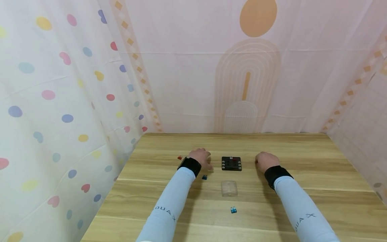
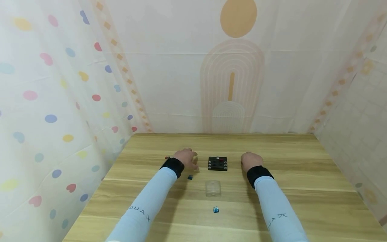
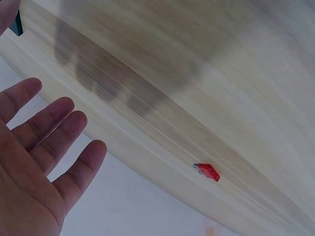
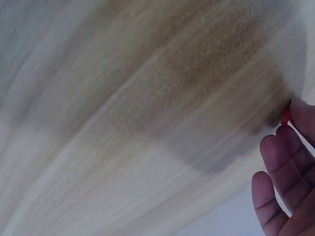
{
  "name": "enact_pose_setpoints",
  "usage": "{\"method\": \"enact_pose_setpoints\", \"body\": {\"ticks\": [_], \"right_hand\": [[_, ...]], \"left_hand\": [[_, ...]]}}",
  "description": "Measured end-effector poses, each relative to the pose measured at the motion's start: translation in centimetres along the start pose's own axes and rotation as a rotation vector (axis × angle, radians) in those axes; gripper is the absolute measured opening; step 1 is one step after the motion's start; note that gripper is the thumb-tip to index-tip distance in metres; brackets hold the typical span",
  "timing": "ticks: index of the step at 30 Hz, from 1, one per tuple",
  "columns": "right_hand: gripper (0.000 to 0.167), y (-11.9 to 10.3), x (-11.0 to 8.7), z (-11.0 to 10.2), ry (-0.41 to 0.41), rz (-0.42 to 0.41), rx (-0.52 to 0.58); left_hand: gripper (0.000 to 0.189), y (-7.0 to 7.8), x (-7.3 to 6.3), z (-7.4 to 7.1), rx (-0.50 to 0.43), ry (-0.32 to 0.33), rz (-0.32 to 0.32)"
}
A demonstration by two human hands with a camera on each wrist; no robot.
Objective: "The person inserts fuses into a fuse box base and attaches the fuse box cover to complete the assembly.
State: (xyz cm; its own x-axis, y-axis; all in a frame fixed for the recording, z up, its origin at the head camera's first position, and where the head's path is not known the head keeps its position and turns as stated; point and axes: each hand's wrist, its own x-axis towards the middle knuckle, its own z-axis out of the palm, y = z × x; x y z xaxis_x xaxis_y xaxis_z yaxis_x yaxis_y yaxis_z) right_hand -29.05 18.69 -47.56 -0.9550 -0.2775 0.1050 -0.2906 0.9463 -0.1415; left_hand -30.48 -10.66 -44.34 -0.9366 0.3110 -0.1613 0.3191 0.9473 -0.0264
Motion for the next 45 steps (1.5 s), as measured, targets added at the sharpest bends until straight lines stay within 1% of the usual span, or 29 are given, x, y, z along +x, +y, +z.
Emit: {"method": "enact_pose_setpoints", "body": {"ticks": [5,10,15,19,22,26,31,34,41,45], "right_hand": [[0.014,0.3,0.2,0.3,0.021,-0.033,-0.016],[0.013,0.3,0.1,0.1,0.012,-0.041,-0.017],[0.01,0.2,0.2,-0.4,-0.021,0.024,-0.005],[0.021,0.6,0.4,-0.2,-0.058,0.095,0.015],[0.023,0.6,0.3,0.0,-0.067,0.118,0.018],[0.015,0.5,0.3,0.1,-0.044,0.102,-0.002],[0.006,0.5,0.3,0.3,-0.03,0.066,-0.006],[0.007,0.6,0.4,0.3,-0.035,0.054,-0.006],[0.012,0.7,0.4,0.3,-0.045,0.039,-0.01],[0.01,0.6,0.3,0.4,-0.036,0.031,-0.016]], "left_hand": [[0.064,0.0,0.4,0.5,0.03,0.02,0.024],[0.06,-0.1,0.6,0.8,0.032,0.033,0.04],[0.059,-0.1,0.7,0.8,0.034,0.036,0.042],[0.06,0.0,0.6,0.7,0.031,0.029,0.039],[0.06,0.2,0.1,0.2,0.022,0.024,0.035],[0.059,0.4,-0.3,-0.3,0.011,0.02,0.035],[0.06,0.3,-0.1,-0.1,0.018,0.014,0.03],[0.06,0.3,0.0,0.1,0.017,0.02,0.028],[0.063,0.1,0.5,0.5,0.014,0.01,0.024],[0.064,0.0,0.8,0.8,0.017,0.007,0.029]]}}
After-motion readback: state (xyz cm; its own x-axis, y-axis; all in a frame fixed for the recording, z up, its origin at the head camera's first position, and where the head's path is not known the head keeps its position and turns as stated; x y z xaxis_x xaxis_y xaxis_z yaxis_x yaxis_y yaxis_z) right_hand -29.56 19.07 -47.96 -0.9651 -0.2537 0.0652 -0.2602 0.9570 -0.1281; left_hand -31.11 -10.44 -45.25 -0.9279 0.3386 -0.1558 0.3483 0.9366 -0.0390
